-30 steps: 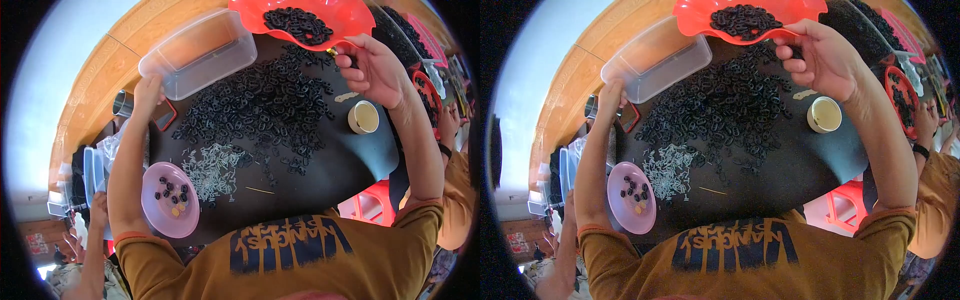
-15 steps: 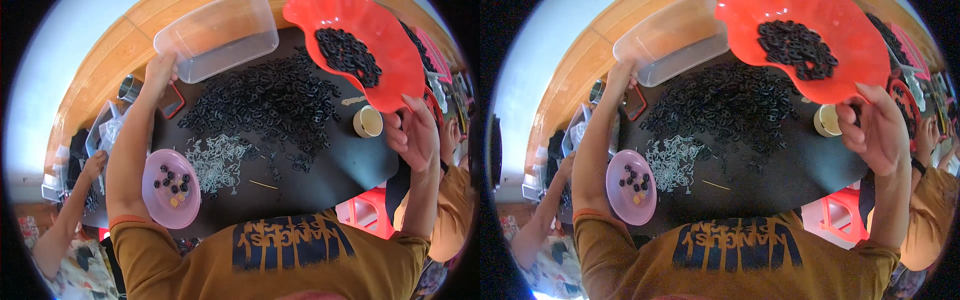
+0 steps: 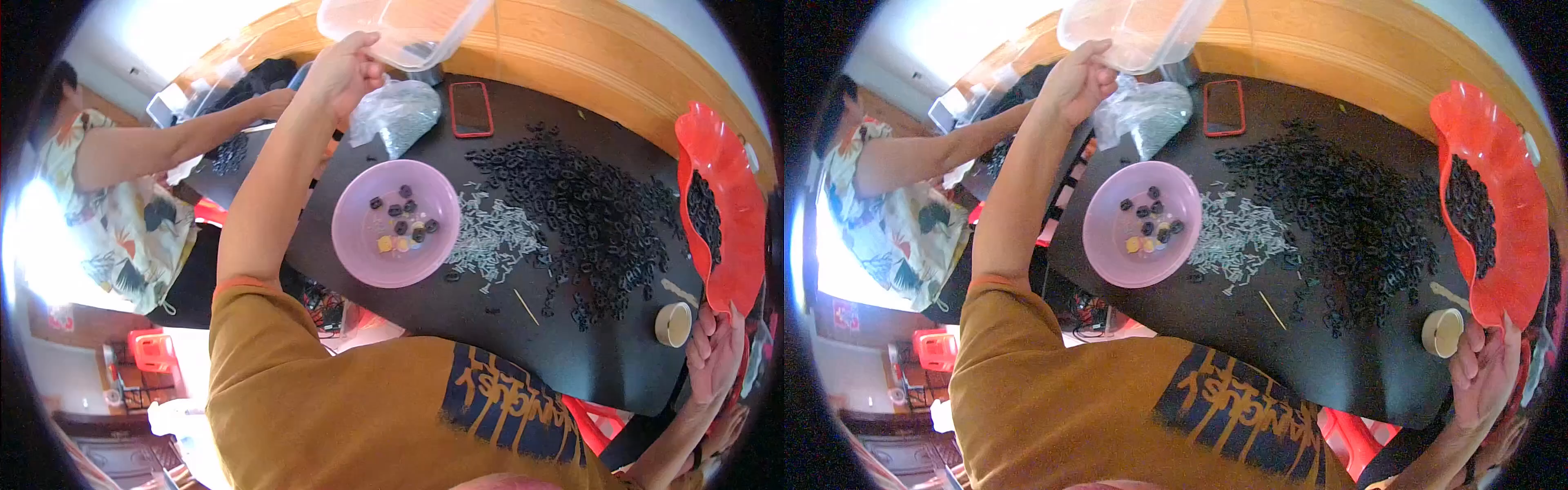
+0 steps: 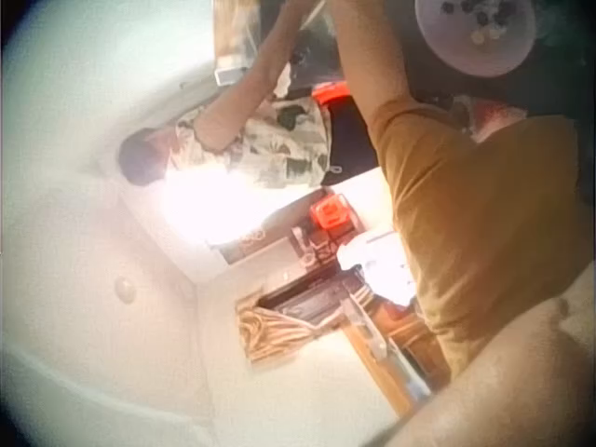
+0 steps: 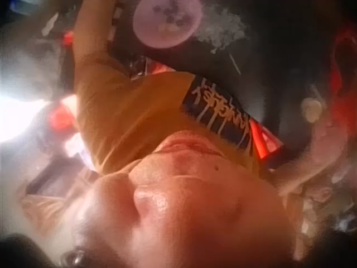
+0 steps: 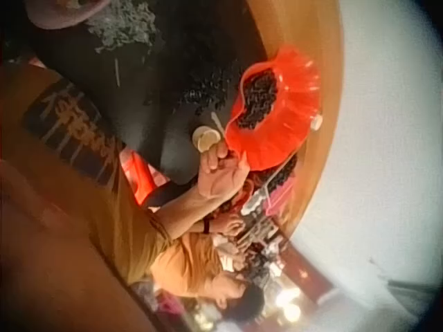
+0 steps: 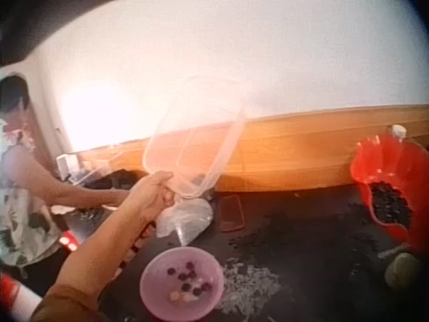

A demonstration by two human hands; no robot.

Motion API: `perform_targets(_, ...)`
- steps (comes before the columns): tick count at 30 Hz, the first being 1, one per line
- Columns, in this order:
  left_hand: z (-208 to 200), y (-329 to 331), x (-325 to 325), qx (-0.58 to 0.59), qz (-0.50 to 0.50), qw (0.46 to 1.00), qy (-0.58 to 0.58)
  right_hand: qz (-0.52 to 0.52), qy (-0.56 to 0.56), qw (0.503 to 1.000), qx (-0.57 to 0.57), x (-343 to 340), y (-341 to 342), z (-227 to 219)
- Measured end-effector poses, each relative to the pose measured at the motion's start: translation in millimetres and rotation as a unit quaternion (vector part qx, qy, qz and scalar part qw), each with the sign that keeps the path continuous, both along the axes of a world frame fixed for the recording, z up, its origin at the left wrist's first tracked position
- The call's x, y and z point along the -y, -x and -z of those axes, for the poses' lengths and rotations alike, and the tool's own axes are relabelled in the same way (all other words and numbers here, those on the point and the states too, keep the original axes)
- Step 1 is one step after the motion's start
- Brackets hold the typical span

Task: The person assembles plastic cord locks by fitting springs into plastic components and connecting the parts together by hand, then sorts components and finished pieces across the table, plates, and containers.

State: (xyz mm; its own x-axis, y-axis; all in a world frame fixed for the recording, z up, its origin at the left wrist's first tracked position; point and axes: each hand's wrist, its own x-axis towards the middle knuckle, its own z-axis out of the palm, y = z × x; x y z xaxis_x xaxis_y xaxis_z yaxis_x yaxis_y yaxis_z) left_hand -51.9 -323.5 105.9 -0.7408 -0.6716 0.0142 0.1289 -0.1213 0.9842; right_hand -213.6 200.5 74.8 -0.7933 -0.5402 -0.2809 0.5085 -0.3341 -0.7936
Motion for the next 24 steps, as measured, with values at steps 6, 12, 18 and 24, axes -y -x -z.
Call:
perform_targets(6, -7.2, -71.2, 60.4, -0.068, -0.052, 0.99, -0.115, 0.003, -0.025, 1.0, -0.017, 7.4, 5.9, -3.6)
perform_targets(12, 7.8, -82.1, 79.0, -0.12, -0.177, 0.957, -0.195, 0.007, -0.047, 0.999, -0.012, 32.2, 3.1, -9.8)
perform_targets(18, 15.0, -96.0, 75.6, -0.109, -0.147, 0.963, -0.197, -0.045, -0.055, 0.997, -0.022, 44.2, 7.2, -17.1)
perform_targets(24, 19.6, -138.0, 54.4, -0.104, -0.178, 0.96, -0.189, -0.031, -0.071, 0.997, -0.02, 60.5, 4.8, -9.9)
